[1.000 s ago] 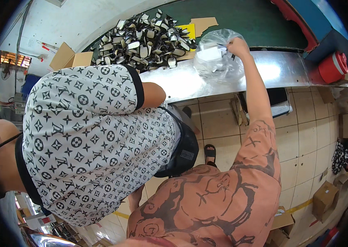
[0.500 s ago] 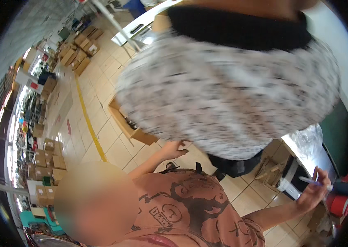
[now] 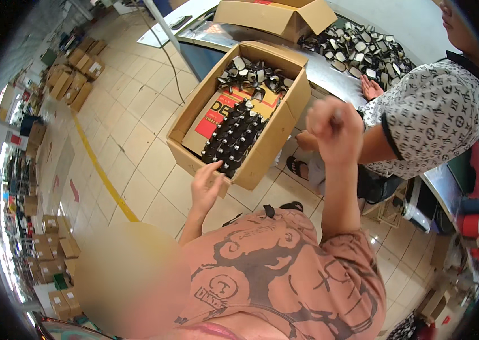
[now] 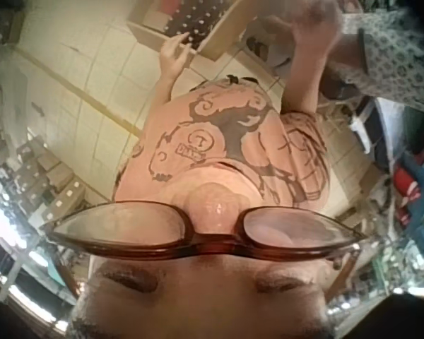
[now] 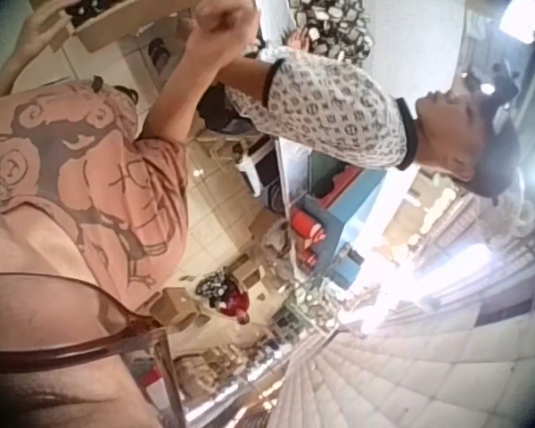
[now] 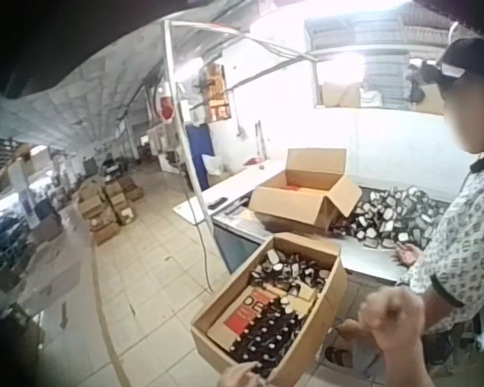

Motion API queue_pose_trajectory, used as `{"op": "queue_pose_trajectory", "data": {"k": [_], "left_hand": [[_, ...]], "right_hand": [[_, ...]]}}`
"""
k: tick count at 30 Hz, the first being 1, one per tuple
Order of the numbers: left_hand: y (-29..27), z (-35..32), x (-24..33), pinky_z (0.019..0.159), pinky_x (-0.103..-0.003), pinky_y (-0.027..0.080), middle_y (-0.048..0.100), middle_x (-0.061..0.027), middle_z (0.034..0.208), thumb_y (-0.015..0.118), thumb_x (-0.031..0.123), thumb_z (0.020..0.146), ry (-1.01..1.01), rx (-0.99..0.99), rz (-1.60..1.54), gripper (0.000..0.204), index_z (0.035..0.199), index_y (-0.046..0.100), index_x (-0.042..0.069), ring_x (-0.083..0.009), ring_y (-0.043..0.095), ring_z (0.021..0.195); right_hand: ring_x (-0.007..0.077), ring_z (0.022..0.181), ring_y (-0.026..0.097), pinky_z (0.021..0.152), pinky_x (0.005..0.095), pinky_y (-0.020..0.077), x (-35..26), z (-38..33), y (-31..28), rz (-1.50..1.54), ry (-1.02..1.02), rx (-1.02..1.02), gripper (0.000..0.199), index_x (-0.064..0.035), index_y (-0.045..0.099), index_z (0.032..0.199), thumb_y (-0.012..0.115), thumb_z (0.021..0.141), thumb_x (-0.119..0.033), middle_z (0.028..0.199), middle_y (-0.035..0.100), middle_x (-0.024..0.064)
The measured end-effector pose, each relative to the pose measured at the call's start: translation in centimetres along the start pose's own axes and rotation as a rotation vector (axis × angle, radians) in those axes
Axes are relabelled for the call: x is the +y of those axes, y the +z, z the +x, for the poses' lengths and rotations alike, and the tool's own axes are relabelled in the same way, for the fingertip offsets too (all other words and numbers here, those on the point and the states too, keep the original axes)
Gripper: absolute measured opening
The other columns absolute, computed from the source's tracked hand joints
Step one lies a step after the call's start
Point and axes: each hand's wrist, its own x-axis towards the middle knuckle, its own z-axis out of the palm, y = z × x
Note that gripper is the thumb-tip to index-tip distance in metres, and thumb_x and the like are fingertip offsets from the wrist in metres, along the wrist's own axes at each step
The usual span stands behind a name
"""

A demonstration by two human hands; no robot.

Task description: The recorder is organizing and checking shoe components inside a large cardboard box, while another worker records information on a clipboard.

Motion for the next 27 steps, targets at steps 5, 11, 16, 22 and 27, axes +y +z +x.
{"op": "queue_pose_trajectory", "data": {"k": [5,11,16,22,27], "left_hand": [[-1.0,-0.7,-4.8,0.093,-0.038,0.038,0.056,-0.0142,0.115,0.065,0.015,0.077,-0.066,0.036,0.128,0.036,0.111,0.059,0.004,-0.0291,0.049,0.110],[-1.2,-1.0,-6.3,0.099,-0.040,0.032,0.048,-0.0158,0.125,0.065,0.021,0.079,-0.229,0.066,0.089,0.041,0.115,0.057,0.005,-0.0314,0.043,0.117],[0.8,1.6,-6.9,0.104,-0.042,0.025,0.021,-0.0245,0.141,0.069,0.028,0.077,-0.494,0.243,0.107,0.068,0.133,0.037,0.006,-0.0380,0.025,0.130],[4.9,3.5,-6.8,0.106,-0.043,0.018,0.004,-0.0270,0.144,0.067,0.023,0.078,-0.688,0.351,0.215,0.076,0.140,0.025,0.009,-0.0377,0.012,0.134],[5.4,4.2,-6.2,0.106,-0.042,0.018,0.011,-0.0270,0.144,0.067,0.016,0.078,-0.758,0.427,0.287,0.076,0.140,0.024,0.010,-0.0388,0.014,0.134]], "right_hand": [[0.0080,0.043,0.031,0.041,0.0226,0.0252,4.2,7.3,-4.2,-0.008,0.093,0.172,0.055,-0.0002,0.057,0.080,0.037,0.091,-0.051,0.059,0.042,0.0003],[0.0080,0.046,0.036,0.045,0.0197,0.0314,8.5,18.6,-13.3,-0.306,0.084,0.540,0.060,-0.0018,0.056,0.112,0.035,0.091,-0.054,0.080,0.057,0.0050],[0.0236,0.078,0.060,0.068,0.0322,0.0509,12.4,25.2,-24.5,-0.044,0.288,0.577,0.074,0.0016,0.056,0.107,0.022,0.089,-0.061,0.096,0.061,0.0180],[0.0232,0.076,0.060,0.071,0.0344,0.0536,18.8,27.1,-31.9,-0.058,0.486,0.644,0.032,-0.0013,0.057,0.092,0.061,0.085,-0.032,0.086,0.060,0.0141],[0.0161,0.065,0.056,0.064,0.0288,0.0487,20.7,26.0,-34.8,-0.119,0.554,0.545,0.024,-0.0077,0.055,0.087,0.070,0.069,-0.003,0.078,0.058,0.0040]]}}
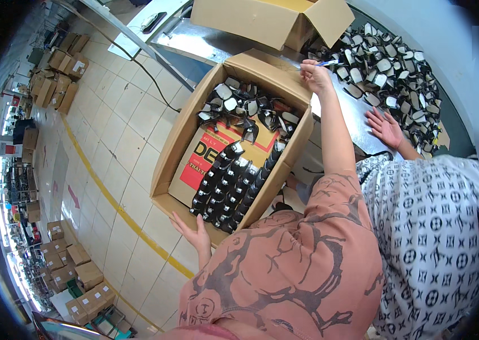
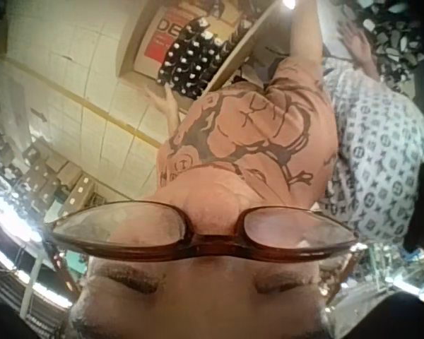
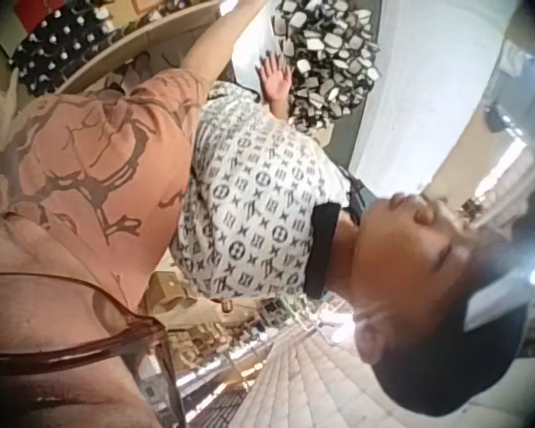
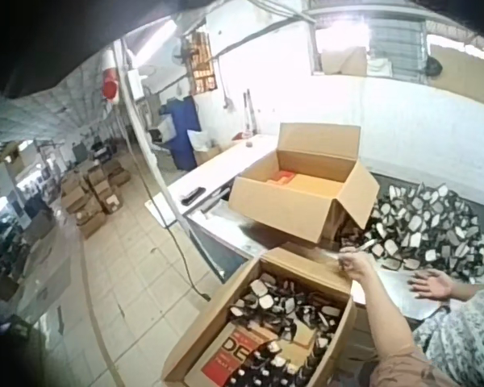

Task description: The recorder is organizing and checking shoe components inside a large cardboard box, while another worker records information on a clipboard.

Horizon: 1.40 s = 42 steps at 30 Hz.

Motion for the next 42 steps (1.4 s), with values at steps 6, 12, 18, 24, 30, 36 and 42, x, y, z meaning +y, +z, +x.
{"op": "queue_pose_trajectory", "data": {"k": [6,12,18,24,30,36,42], "left_hand": [[0.0,0.3,0.3,0.106,-0.042,0.018,0.013,-0.0267,0.144,0.067,0.015,0.077,-0.003,-0.005,0.075,0.077,0.140,0.024,0.008,-0.0382,0.014,0.134],[0.0,0.4,0.2,0.106,-0.042,0.017,0.014,-0.0247,0.144,0.067,0.015,0.077,-0.006,-0.030,0.133,0.076,0.140,0.025,0.008,-0.0381,0.014,0.134],[0.1,0.5,0.6,0.106,-0.042,0.017,0.013,-0.0252,0.144,0.067,0.016,0.077,-0.017,-0.025,0.160,0.075,0.139,0.025,0.010,-0.0380,0.015,0.134],[0.1,0.4,0.3,0.106,-0.043,0.018,0.013,-0.0262,0.144,0.068,0.018,0.077,-0.010,-0.017,0.185,0.076,0.140,0.025,0.011,-0.0380,0.016,0.133],[0.0,0.4,0.4,0.106,-0.042,0.018,0.013,-0.0261,0.144,0.068,0.018,0.077,-0.020,-0.009,0.183,0.076,0.140,0.026,0.012,-0.0382,0.016,0.133],[0.0,0.4,0.4,0.106,-0.041,0.018,0.013,-0.0259,0.144,0.068,0.017,0.077,-0.010,-0.008,0.175,0.076,0.140,0.026,0.012,-0.0375,0.016,0.134],[0.0,0.4,0.4,0.106,-0.041,0.018,0.013,-0.0256,0.144,0.068,0.015,0.077,-0.014,-0.013,0.178,0.075,0.139,0.027,0.011,-0.0370,0.016,0.133]], "right_hand": [[0.0137,0.059,0.057,0.052,0.0253,0.0456,0.4,0.9,-0.3,-0.173,-0.026,-0.048,0.021,-0.0069,0.053,0.083,0.069,0.071,-0.004,0.070,0.059,0.0053],[0.0049,0.043,0.044,0.038,0.0182,0.0291,1.1,-0.6,2.2,-0.481,-0.150,-0.032,0.023,-0.0092,0.048,0.071,0.070,0.072,-0.015,0.055,0.052,0.0004],[0.0042,0.045,0.044,0.041,0.0183,0.0304,1.8,-0.6,2.2,-0.497,-0.264,-0.090,0.024,-0.0092,0.049,0.070,0.070,0.074,-0.018,0.056,0.052,-0.0010],[0.0051,0.047,0.046,0.042,0.0192,0.0329,1.6,-0.6,2.0,-0.586,-0.265,-0.062,0.023,-0.0087,0.048,0.068,0.070,0.072,-0.016,0.056,0.052,-0.0006],[0.0074,0.049,0.049,0.044,0.0215,0.0375,1.5,-0.6,1.8,-0.557,-0.239,-0.105,0.020,-0.0078,0.048,0.067,0.067,0.071,-0.014,0.058,0.053,0.0003],[0.0076,0.048,0.050,0.042,0.0217,0.0379,1.5,-0.6,2.3,-0.563,-0.195,0.054,0.019,-0.0076,0.049,0.068,0.066,0.070,-0.014,0.057,0.054,0.0012],[0.0083,0.048,0.052,0.042,0.0217,0.0385,1.6,-0.2,2.0,-0.545,-0.192,0.009,0.018,-0.0073,0.049,0.068,0.066,0.070,-0.012,0.057,0.055,0.0020]]}}
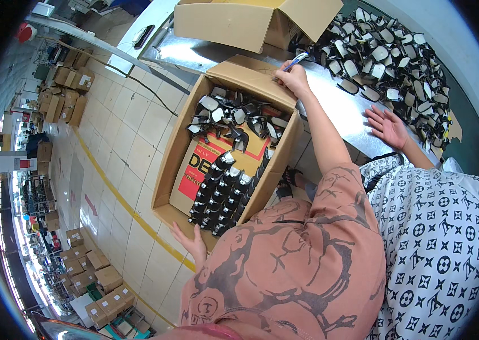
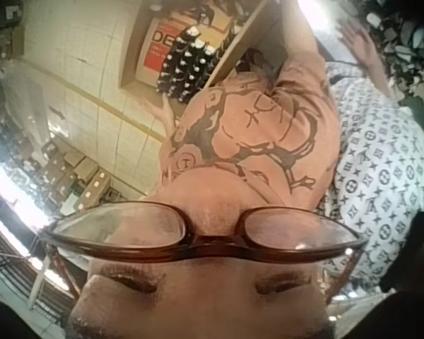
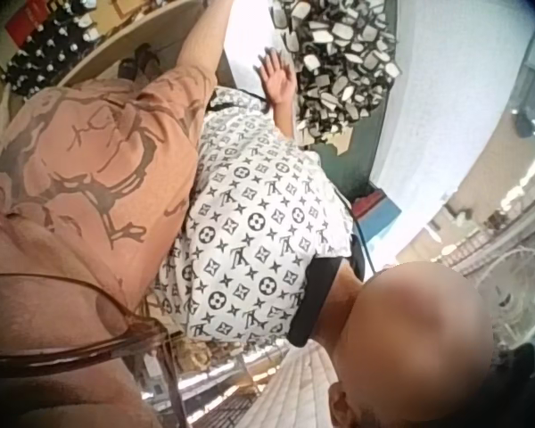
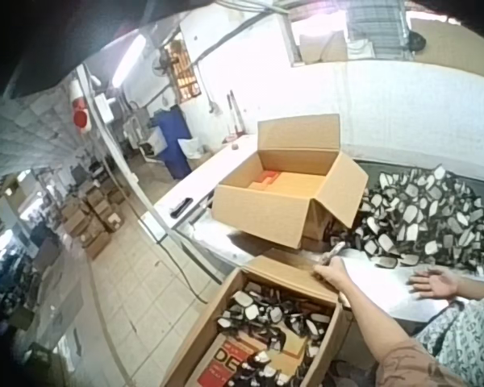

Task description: The recorder is organizing and checking shoe components inside a large cardboard box, while another worker records information on a clipboard.

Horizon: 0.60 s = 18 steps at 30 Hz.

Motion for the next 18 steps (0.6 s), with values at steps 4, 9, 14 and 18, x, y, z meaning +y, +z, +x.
{"op": "queue_pose_trajectory", "data": {"k": [4,9,14,18], "left_hand": [[0.01,-0.01,-0.09,0.106,-0.041,0.018,0.012,-0.0255,0.144,0.068,0.015,0.076,0.002,0.003,-0.003,0.075,0.139,0.027,0.012,-0.0371,0.016,0.133],[0.05,0.02,0.04,0.106,-0.041,0.018,0.012,-0.0254,0.144,0.068,0.015,0.076,-0.001,0.000,-0.004,0.075,0.139,0.027,0.012,-0.0373,0.016,0.133],[0.10,0.11,-0.08,0.106,-0.041,0.018,0.012,-0.0258,0.144,0.068,0.016,0.076,0.013,0.004,-0.005,0.076,0.139,0.027,0.012,-0.0373,0.016,0.134],[0.10,0.09,-0.05,0.106,-0.041,0.017,0.012,-0.0268,0.143,0.069,0.017,0.076,0.007,0.005,-0.025,0.075,0.139,0.027,0.012,-0.0377,0.015,0.134]], "right_hand": [[0.0086,0.048,0.052,0.042,0.0219,0.0390,0.39,-0.08,-0.15,0.014,-0.019,-0.008,0.017,-0.0072,0.048,0.068,0.065,0.071,-0.011,0.056,0.054,0.0018],[0.0090,0.047,0.051,0.042,0.0221,0.0390,0.04,-0.36,0.06,0.023,-0.023,0.007,0.016,-0.0067,0.048,0.068,0.063,0.071,-0.009,0.056,0.054,0.0021],[0.0091,0.045,0.050,0.042,0.0229,0.0394,-0.20,-0.08,0.55,-0.046,0.008,0.114,0.014,-0.0067,0.048,0.068,0.061,0.071,-0.007,0.055,0.054,0.0026],[0.0094,0.045,0.051,0.042,0.0233,0.0399,0.00,-0.31,0.15,-0.052,-0.037,0.057,0.013,-0.0065,0.048,0.068,0.061,0.071,-0.007,0.056,0.054,0.0032]]}}
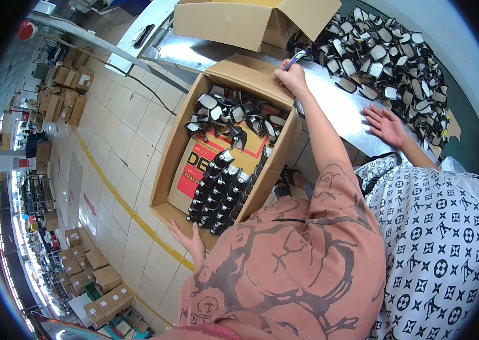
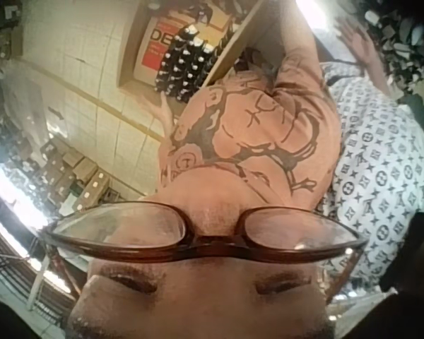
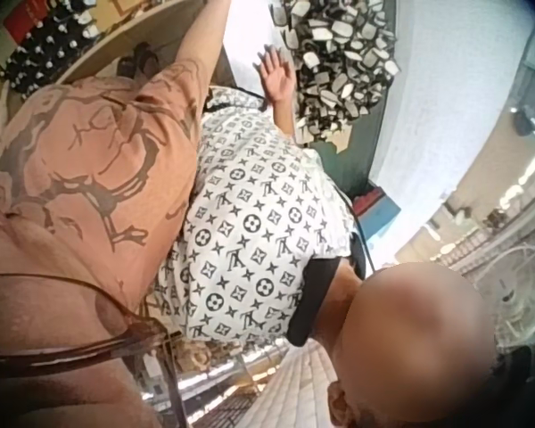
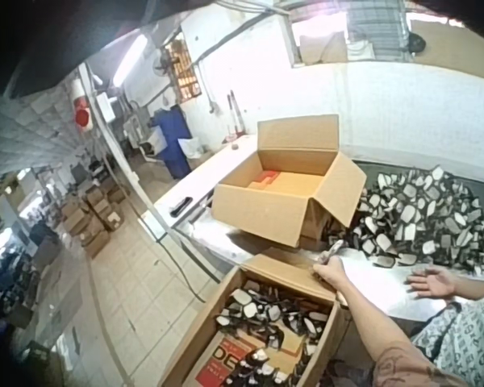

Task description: The recorder is organizing and checking shoe components inside a large cardboard box, while another worker records information on a clipboard.

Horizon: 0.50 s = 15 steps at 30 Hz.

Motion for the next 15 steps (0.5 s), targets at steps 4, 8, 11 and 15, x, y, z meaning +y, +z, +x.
{"op": "queue_pose_trajectory", "data": {"k": [4,8,11,15], "left_hand": [[0.0,0.0,-0.4,0.106,-0.042,0.017,0.012,-0.0270,0.143,0.069,0.017,0.076,0.011,0.002,0.009,0.075,0.139,0.028,0.012,-0.0379,0.015,0.134],[-0.2,-0.4,-0.1,0.106,-0.042,0.017,0.013,-0.0271,0.143,0.069,0.017,0.076,0.007,0.012,0.005,0.075,0.139,0.028,0.012,-0.0379,0.016,0.133],[0.1,-0.1,0.0,0.106,-0.042,0.018,0.014,-0.0272,0.143,0.069,0.017,0.076,0.003,0.016,-0.027,0.075,0.138,0.028,0.011,-0.0380,0.016,0.133],[0.1,-0.2,-0.4,0.106,-0.041,0.020,0.015,-0.0266,0.143,0.070,0.017,0.075,0.001,0.034,-0.011,0.076,0.138,0.029,0.011,-0.0378,0.018,0.133]], "right_hand": [[0.0100,0.045,0.052,0.042,0.0235,0.0404,0.0,0.2,0.2,0.014,0.042,0.036,0.013,-0.0064,0.048,0.067,0.061,0.070,-0.008,0.056,0.055,0.0036],[0.0115,0.045,0.053,0.042,0.0262,0.0415,1.2,0.7,0.3,-0.039,-0.023,0.068,0.011,-0.0053,0.048,0.067,0.059,0.069,-0.008,0.055,0.055,0.0038],[0.0122,0.047,0.054,0.044,0.0270,0.0429,2.0,1.3,0.1,-0.106,-0.050,0.103,0.009,-0.0055,0.050,0.068,0.059,0.070,-0.007,0.054,0.054,0.0041],[0.0128,0.050,0.055,0.044,0.0235,0.0436,1.5,0.9,0.0,0.356,0.072,0.140,0.017,-0.0063,0.050,0.066,0.061,0.077,-0.010,0.062,0.056,0.0037]]}}
